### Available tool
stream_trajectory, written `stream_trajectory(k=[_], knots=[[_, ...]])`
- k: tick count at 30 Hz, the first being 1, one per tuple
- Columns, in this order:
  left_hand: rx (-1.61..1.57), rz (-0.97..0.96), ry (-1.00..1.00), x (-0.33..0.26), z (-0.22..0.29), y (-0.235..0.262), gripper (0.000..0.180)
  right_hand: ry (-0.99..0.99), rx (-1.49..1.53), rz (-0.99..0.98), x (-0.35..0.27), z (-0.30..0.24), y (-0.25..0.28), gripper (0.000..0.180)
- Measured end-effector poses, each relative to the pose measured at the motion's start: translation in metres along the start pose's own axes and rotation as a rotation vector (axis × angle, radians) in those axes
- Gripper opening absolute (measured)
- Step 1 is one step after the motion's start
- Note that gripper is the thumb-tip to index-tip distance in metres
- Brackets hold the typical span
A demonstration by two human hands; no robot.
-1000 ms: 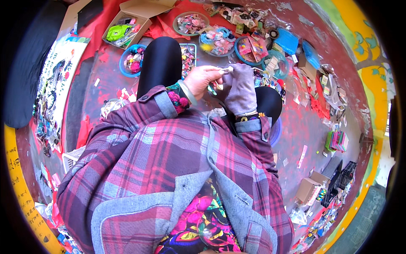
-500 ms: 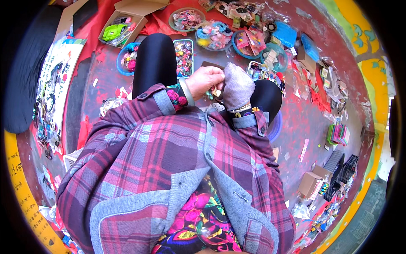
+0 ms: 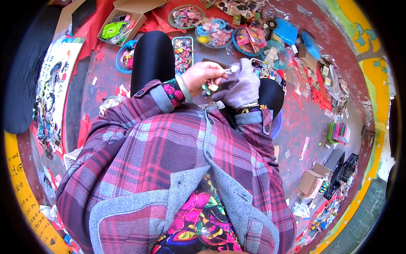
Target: The person sits on the floor and wipes small decorative trinkets with a cloth. They pick up items one by one from a plastic tray, wipe them, and place them into a cardboard box. The person handles various small objects, including a yellow duck and a red figurine.
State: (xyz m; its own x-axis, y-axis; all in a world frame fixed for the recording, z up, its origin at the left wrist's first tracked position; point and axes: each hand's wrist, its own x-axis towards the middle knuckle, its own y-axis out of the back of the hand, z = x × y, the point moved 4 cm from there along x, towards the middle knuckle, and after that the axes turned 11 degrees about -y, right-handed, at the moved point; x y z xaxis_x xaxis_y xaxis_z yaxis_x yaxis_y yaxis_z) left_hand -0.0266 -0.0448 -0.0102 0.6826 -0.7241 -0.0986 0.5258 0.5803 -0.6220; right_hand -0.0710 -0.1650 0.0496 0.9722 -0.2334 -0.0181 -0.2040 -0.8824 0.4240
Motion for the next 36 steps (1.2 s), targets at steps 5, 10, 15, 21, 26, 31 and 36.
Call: stream_trajectory(k=[5, 10, 15, 21, 26, 31, 36], knots=[[0.026, 0.074, -0.028, 0.004, 0.0, 0.011, 0.021, -0.35, 0.793, -0.141, 0.005, 0.01, 0.005, 0.021], [0.076, 0.28, 0.062, 0.013, -0.01, 0.046, 0.018, -0.297, 0.881, -0.235, 0.011, 0.007, 0.033, 0.046], [0.114, 0.403, 0.16, 0.034, -0.035, 0.068, 0.016, -0.141, 0.572, -0.139, 0.011, 0.004, 0.044, 0.046], [-0.019, 0.339, 0.241, 0.041, -0.052, 0.073, 0.015, 0.004, 0.205, 0.032, 0.009, -0.001, 0.051, 0.04], [-0.369, 0.063, 0.283, 0.034, -0.03, 0.045, 0.02, -0.073, 0.468, -0.287, 0.023, 0.019, 0.045, 0.042], [-0.606, -0.177, 0.219, 0.029, -0.02, 0.034, 0.023, -0.413, 1.159, -0.209, 0.02, 0.034, 0.035, 0.036], [-0.575, -0.146, 0.165, 0.027, -0.014, 0.026, 0.022, -0.114, 0.379, -0.099, 0.021, 0.058, 0.039, 0.015]])
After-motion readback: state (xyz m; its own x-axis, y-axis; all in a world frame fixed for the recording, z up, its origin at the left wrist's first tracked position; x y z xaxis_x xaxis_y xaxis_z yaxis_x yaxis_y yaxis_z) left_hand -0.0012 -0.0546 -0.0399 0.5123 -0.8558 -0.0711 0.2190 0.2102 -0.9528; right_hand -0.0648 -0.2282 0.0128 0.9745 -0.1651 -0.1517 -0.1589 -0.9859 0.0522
